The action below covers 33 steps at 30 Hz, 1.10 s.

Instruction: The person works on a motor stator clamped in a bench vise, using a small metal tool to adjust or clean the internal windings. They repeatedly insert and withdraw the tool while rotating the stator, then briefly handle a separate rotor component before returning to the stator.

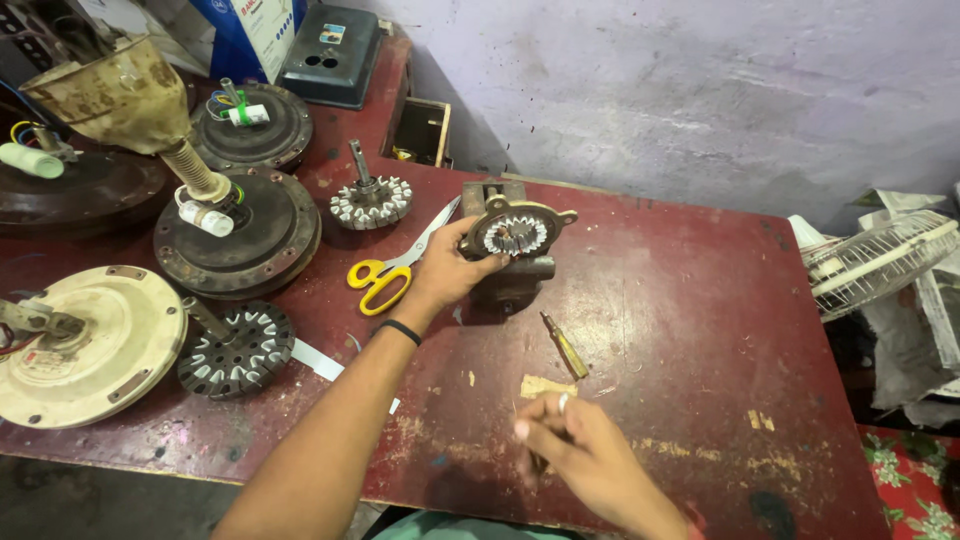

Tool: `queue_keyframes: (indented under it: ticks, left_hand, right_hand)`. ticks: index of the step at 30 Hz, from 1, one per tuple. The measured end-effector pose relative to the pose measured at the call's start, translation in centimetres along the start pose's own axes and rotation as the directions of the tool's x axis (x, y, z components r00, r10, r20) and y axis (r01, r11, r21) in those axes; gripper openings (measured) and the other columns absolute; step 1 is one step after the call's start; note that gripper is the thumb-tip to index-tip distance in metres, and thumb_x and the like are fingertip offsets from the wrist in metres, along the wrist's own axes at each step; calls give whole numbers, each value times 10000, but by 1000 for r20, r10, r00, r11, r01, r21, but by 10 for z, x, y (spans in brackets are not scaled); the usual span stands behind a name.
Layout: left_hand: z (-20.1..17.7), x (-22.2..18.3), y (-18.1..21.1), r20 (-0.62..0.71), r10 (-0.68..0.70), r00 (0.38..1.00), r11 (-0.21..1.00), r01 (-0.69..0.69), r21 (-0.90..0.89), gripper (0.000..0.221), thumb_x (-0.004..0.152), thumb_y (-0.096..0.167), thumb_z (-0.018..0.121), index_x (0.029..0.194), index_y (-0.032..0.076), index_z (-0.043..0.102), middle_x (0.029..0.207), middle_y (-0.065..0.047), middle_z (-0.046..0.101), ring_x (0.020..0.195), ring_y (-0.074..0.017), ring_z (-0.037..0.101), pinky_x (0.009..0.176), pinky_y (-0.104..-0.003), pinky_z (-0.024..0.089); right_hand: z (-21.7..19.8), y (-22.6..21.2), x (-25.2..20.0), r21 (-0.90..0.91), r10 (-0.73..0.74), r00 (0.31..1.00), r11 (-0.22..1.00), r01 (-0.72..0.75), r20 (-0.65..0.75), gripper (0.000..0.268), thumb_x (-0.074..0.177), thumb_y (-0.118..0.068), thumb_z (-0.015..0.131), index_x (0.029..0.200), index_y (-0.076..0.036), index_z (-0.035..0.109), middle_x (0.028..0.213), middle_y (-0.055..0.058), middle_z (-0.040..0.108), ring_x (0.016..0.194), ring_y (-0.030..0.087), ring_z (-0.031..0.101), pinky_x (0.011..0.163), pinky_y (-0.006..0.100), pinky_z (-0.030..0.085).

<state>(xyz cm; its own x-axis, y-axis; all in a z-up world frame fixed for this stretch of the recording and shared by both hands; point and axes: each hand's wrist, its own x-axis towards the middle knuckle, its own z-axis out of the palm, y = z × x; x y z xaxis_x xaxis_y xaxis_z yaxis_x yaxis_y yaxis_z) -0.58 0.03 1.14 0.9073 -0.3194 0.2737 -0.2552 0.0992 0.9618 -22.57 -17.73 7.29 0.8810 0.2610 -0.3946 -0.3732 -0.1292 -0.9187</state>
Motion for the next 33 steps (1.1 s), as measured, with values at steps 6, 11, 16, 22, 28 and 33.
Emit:
queue_keyframes:
  ticks: [6, 11, 16, 22, 28, 33]
  left_hand:
    - [1, 1, -3, -6, -13, 1000, 1000, 13, -10, 447, 816, 49, 826, 1240, 27, 688, 1073, 3, 751, 979, -69, 670, 901, -267, 553]
    - [3, 1, -11, -2, -17, 1000, 997, 17, -81, 500, 807, 34, 827, 1281, 31, 668, 1122, 6, 733, 1023, -76, 663, 935, -272, 546]
    - [3, -4, -9, -16, -42, 999, 990, 40, -132, 509, 808, 18, 824, 1291, 34, 662, 1161, -1, 732, 1060, -82, 665, 961, -277, 541]
    - [4, -5, -12, -36, -66, 997, 988, 60, -141, 418, 811, 9, 826, 1208, 23, 698, 1111, 0, 752, 1028, -83, 676, 938, -271, 543]
    - [3, -2, -9, -28, -34, 999, 986, 29, -167, 354, 814, 9, 826, 1151, 6, 716, 1047, -13, 759, 946, -77, 675, 853, -268, 567]
    - [6, -5, -10, -76, -45, 996, 994, 37, -107, 359, 817, 23, 818, 1162, 0, 718, 1023, -17, 761, 926, -74, 668, 837, -264, 564]
  right_hand:
    - [-16, -47, -44, 42, -5, 988, 999, -2, 154, 304, 943, -137, 644, 1207, 2, 704, 812, 105, 776, 729, 162, 758, 701, 308, 613]
    - [-36, -69, -36, 99, 15, 987, 995, -31, 159, 339, 932, -131, 611, 1195, 48, 727, 796, 150, 805, 631, 211, 765, 602, 335, 577]
    - [-62, -78, -11, -794, -45, 998, 605, 66, 48, 412, 909, -81, 617, 1274, -156, 793, 707, 143, 794, 559, 158, 761, 619, 319, 582]
    - [-66, -64, 58, -775, -714, 700, 434, 459, 14, 281, 831, -59, 733, 1106, -112, 760, 947, 106, 755, 837, 268, 734, 727, 368, 578]
    - [-40, -47, 126, -793, -845, 488, 137, 593, 219, 203, 785, -93, 786, 987, -112, 788, 934, 82, 734, 836, 280, 703, 748, 369, 563]
    - [-37, -34, 131, -778, -872, 477, 222, 587, 111, 123, 850, -154, 797, 921, -57, 772, 911, 82, 741, 822, 251, 698, 721, 358, 555]
